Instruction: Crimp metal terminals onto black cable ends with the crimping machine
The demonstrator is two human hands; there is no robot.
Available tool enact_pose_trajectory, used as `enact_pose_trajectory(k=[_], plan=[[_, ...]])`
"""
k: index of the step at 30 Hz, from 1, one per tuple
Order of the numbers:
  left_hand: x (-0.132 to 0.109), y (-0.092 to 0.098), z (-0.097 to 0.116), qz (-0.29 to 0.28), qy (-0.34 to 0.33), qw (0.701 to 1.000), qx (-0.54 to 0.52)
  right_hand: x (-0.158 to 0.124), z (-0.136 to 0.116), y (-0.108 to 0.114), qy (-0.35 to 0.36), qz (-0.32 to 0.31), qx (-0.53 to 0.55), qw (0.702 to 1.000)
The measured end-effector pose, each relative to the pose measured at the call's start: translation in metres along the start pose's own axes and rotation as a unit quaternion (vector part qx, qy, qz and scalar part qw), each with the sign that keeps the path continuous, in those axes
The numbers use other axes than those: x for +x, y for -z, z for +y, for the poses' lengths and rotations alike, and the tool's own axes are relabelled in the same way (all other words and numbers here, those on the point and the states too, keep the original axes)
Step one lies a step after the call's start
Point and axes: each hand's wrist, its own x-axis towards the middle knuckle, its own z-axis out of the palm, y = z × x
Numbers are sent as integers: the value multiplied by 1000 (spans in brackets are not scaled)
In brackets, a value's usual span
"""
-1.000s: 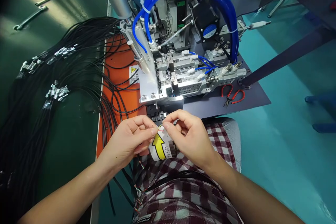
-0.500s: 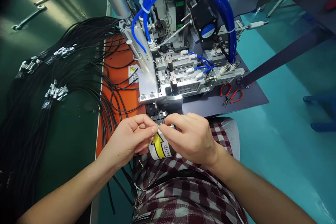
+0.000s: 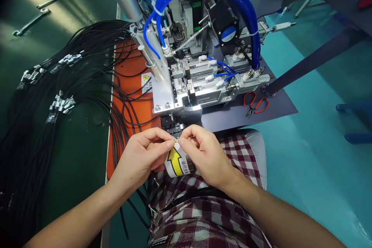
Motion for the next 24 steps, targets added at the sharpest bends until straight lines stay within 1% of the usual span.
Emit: enact_pose_trajectory(k=[3, 5, 10, 15, 20, 21, 22, 24], plan=[[0, 0, 3, -10, 22, 1000, -20, 0, -1, -4, -67, -14, 78, 995], [0, -1, 6, -15, 32, 999, -33, 0, -3, -5, -74, -8, 92, 993], [0, -2, 9, -11, 40, 998, -47, -1, -6, -2, -24, 31, 16, 999], [1, 0, 5, -11, 37, 999, -25, 0, -3, -3, 0, 45, -32, 998], [1, 2, 2, -8, 18, 999, 25, -1, 0, -8, 91, 73, -90, 989], [1, 2, 2, -7, 19, 999, 29, 0, 0, -7, 87, 67, -80, 991], [2, 2, 2, -7, 24, 999, 27, 0, 0, -6, 65, 52, -57, 995], [2, 2, 5, -10, 43, 999, 12, 2, -1, -3, -2, 8, 8, 1000]])
